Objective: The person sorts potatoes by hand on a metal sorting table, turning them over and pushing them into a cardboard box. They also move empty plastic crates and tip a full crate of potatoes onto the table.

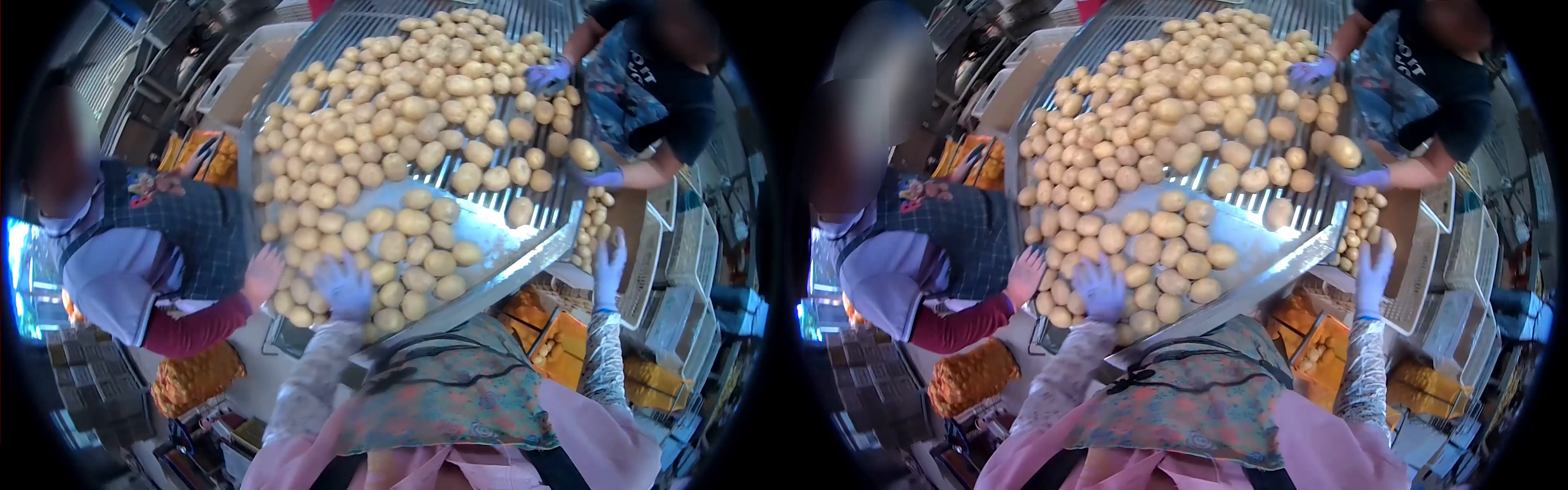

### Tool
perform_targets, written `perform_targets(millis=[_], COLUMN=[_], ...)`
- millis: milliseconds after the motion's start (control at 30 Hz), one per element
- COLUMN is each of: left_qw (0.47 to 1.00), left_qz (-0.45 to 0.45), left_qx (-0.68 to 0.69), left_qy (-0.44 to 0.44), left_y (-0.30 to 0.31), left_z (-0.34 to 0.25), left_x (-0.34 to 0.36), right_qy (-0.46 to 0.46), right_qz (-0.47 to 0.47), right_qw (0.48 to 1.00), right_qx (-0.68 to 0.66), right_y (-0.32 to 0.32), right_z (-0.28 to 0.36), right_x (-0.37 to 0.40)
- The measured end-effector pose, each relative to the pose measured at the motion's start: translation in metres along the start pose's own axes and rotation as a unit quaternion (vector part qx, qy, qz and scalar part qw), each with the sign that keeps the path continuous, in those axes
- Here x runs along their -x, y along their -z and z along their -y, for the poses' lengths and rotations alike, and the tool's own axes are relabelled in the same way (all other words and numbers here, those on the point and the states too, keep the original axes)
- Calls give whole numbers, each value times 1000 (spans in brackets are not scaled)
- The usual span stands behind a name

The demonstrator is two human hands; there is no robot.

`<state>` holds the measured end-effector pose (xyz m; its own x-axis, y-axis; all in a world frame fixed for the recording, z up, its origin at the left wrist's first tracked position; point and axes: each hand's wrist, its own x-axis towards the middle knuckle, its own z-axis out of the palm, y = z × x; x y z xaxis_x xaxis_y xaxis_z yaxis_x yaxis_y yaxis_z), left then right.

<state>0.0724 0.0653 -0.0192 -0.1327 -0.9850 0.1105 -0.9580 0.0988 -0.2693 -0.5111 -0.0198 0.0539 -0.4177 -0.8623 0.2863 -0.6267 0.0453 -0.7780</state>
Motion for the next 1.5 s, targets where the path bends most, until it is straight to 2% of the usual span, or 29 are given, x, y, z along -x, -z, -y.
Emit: perform_targets(millis=[33, 67, 100, 133, 167, 233, 267, 367, 400, 433, 500, 533, 567, 600, 667, 767, 867, 1033, 1167, 1200, 1233, 1267, 1300, 1333, 1367, 1400, 1433, 1467, 1500], left_qw=[990, 967, 948, 944, 935, 936, 933, 949, 949, 943, 937, 937, 935, 929, 915, 881, 882, 895, 903, 906, 906, 906, 901, 895, 894, 895, 892, 890, 892], left_qz=[-44, -89, -106, -48, 8, 16, 27, 40, 43, 19, -34, -37, -53, -70, -87, -129, -97, -83, -65, -57, -61, -62, -57, -54, -48, -47, -44, -41, -40], left_qx=[115, 217, 291, 322, 353, 350, 359, 312, 313, 328, 329, 325, 344, 363, 394, 446, 446, 430, 414, 409, 405, 404, 415, 425, 424, 420, 423, 426, 422], left_qy=[69, 102, 77, 55, 31, 14, -17, -5, 0, 56, 117, 120, 69, 18, 11, -93, -118, -90, -99, -98, -101, -106, -117, -127, -138, -141, -152, -161, -159], left_y=[12, 30, 48, 67, 81, 70, 66, 77, 78, 78, 85, 81, 76, 73, 80, 90, 97, 83, 84, 85, 88, 90, 92, 93, 93, 93, 92, 94, 98], left_z=[-30, -52, -66, -70, -68, -41, -29, -6, -4, 0, 7, 10, 13, 12, -2, -25, -35, -30, -27, -27, -30, -33, -35, -38, -43, -48, -53, -56, -58], left_x=[-17, -32, -35, -27, -15, 25, 40, 68, 73, 74, 63, 53, 43, 34, 14, -5, -10, -2, -1, -3, -6, -9, -13, -17, -22, -26, -30, -32, -33], right_qy=[-4, 65, 225, 290, 281, 166, 148, 135, 5, -126, -210, -186, -161, -156, -236, -358, -415, -458, -426, -369, -369, -205, -141, -45, -113, 59, -26, -28, -53], right_qz=[104, 190, 253, 336, 410, 450, 442, 384, 437, 479, 648, 700, 748, 750, 665, 505, 438, 507, 693, 707, 611, 580, 407, 378, 310, 223, 244, 246, 230], right_qw=[994, 977, 937, 893, 866, 877, 885, 912, 897, 865, 701, 654, 601, 600, 677, 767, 784, 714, 538, 546, 673, 774, 893, 924, 942, 973, 969, 965, 969], right_qx=[-16, -73, 89, 73, 55, 23, 21, 46, 67, 86, 213, 221, 229, 230, 210, 171, 147, 152, 220, 256, 194, 151, 129, 17, -66, -10, -29, -85, -67], right_y=[-26, -53, -59, -64, -62, -49, -37, 7, 30, 44, 58, 70, 85, 92, 106, 121, 122, 120, 93, 83, 65, 52, 24, 8, -3, -22, -29, -41, -53], right_z=[32, 33, 77, 99, 128, 119, 102, 49, 31, 19, 28, -2, -42, -62, -94, -117, -118, -91, -63, -88, -55, -32, 43, -2, 116, 124, 153, 158, 143], right_x=[15, 27, 31, 34, 43, 65, 74, 114, 129, 141, 145, 155, 168, 182, 207, 236, 251, 271, 219, 185, 136, 81, 35, -27, -72, -124, -172, -220, -273])
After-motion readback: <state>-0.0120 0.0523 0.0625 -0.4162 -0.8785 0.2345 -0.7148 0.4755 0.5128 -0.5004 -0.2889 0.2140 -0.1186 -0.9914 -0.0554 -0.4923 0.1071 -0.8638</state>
